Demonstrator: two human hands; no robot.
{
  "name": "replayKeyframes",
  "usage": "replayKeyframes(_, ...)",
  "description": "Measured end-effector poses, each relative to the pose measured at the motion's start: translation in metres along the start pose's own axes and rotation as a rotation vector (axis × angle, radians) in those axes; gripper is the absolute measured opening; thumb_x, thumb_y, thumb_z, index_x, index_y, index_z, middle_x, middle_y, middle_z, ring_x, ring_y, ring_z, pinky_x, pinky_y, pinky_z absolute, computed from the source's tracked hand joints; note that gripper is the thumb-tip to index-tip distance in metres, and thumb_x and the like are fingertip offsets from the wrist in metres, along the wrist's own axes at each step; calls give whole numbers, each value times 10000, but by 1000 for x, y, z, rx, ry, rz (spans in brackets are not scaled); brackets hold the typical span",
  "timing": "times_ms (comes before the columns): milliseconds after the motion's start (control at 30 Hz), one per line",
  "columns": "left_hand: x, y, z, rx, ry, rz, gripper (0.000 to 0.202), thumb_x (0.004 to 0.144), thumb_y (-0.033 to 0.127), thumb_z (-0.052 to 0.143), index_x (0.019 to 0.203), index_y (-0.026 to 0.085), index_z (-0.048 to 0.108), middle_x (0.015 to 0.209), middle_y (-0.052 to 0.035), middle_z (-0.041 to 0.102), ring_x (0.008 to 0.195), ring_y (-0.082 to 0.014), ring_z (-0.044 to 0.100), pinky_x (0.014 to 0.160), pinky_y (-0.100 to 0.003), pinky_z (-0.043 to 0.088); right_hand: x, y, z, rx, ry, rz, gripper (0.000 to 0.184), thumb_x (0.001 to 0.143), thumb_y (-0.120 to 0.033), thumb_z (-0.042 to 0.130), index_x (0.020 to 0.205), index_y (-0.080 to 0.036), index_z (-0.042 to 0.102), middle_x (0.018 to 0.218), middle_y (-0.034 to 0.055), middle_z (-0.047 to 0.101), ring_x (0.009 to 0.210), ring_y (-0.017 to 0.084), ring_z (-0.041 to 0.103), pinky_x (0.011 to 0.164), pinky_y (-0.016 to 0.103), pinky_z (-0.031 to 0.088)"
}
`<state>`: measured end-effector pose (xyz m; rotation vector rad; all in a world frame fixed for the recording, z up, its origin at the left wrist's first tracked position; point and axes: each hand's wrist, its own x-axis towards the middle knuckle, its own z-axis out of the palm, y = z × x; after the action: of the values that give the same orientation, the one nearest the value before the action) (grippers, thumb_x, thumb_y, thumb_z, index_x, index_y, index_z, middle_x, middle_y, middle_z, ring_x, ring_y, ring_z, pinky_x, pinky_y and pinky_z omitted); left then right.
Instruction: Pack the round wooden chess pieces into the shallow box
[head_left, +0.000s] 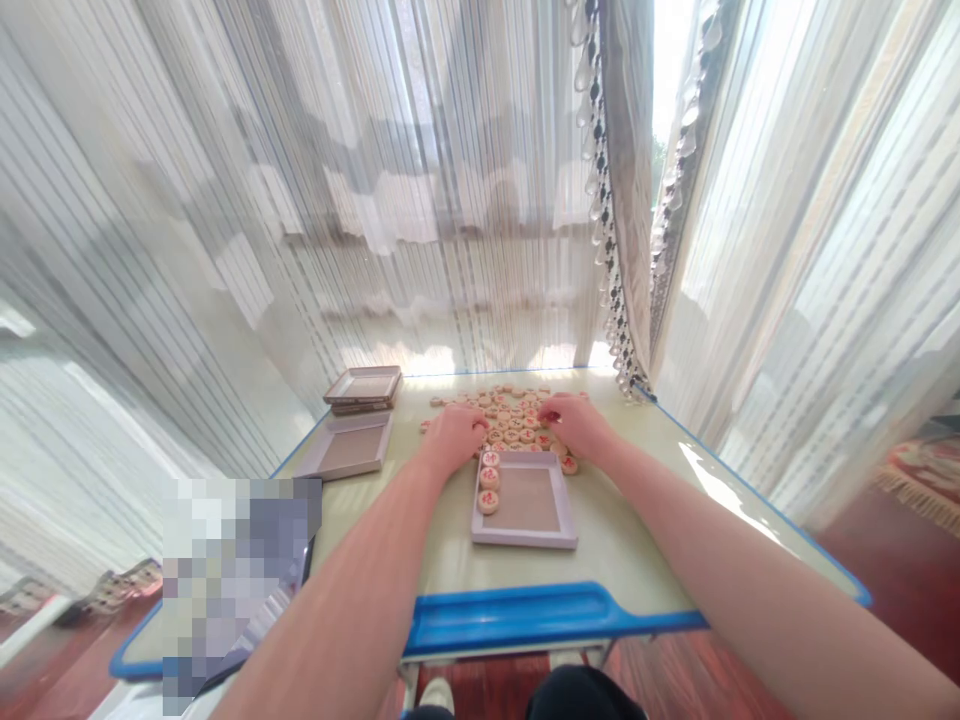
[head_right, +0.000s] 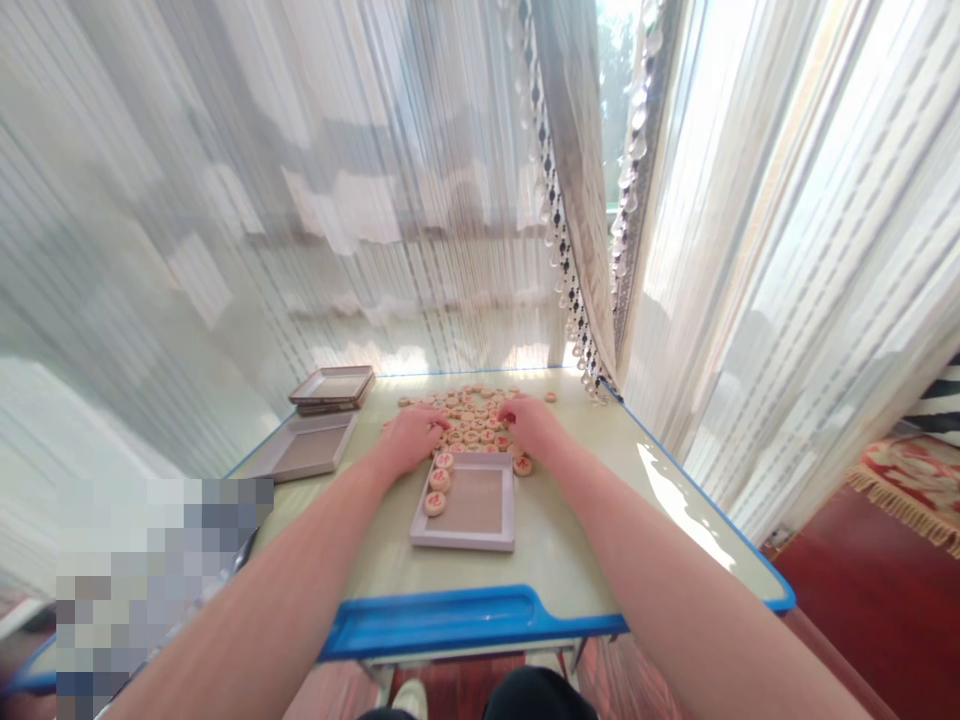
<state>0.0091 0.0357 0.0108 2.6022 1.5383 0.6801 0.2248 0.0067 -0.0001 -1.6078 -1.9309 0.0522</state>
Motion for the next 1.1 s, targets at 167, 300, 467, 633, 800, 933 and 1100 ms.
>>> replayKeyframes(167, -1, -1, 0, 6, 18, 9, 310, 747, 211, 413, 810, 244, 715, 983, -14, 665, 904, -181, 584, 774, -277, 462, -3, -3, -5, -27, -79, -109, 232, 685, -45, 501, 754, -181, 676, 832, 29, 628, 744, 136, 563, 697, 224, 418)
replayKeyframes(300, 0, -1, 1, -22, 13, 6, 306, 739, 211, 416, 798, 248, 714, 968, -2, 678, 897, -175, 593, 803, -277, 458, -3, -6, -4, -31, -60, -97, 238, 715, -75, 490, 797, -175, 689, 866, 41, 643, 771, 146, 572, 737, 234, 428)
replayKeyframes(467, 1, 1, -1, -36, -22, -39, 329, 727, 177, 405, 795, 263, 715, 907, 13, 696, 858, -181, 601, 754, -279, 457, -1, -5, 3, -54, -66, -80, 357, 770, -55, 418, 959, -188, 690, 1067, 46, 645, 974, 165, 549, 892, 251, 386)
replayKeyframes(633, -2, 11, -11, -50, -58, -40, 270, 729, 185, 426, 754, 223, 692, 801, -1, 686, 758, -160, 589, 638, -244, 421, 0, -7, 2, -193, -139, -94, 316, 805, -110, 407, 884, -181, 705, 1020, 49, 668, 951, 190, 549, 916, 298, 350)
replayKeyframes(800, -6, 18, -27, -11, -232, 11, 155, 687, 201, 474, 651, 184, 624, 662, 4, 628, 620, -130, 542, 533, -229, 348, -1, -9, 0, -216, -103, 1, 246, 807, -206, 451, 832, -159, 691, 929, 86, 681, 888, 195, 579, 830, 282, 394)
replayKeyframes(933, -9, 18, -35, -30, -349, -50, 146, 679, 217, 485, 635, 188, 621, 592, 12, 597, 562, -121, 524, 493, -225, 328, 0, -5, 4, -158, -60, 113, 199, 774, -242, 505, 820, -170, 684, 900, 74, 690, 871, 196, 594, 795, 273, 415)
replayKeyframes(1100, -9, 11, -32, -83, -408, -76, 145, 659, 216, 495, 635, 187, 636, 576, -3, 604, 526, -126, 533, 477, -228, 340, 2, 2, 8, -62, -60, 138, 230, 784, -295, 497, 836, -195, 698, 913, 57, 693, 877, 196, 607, 786, 278, 430)
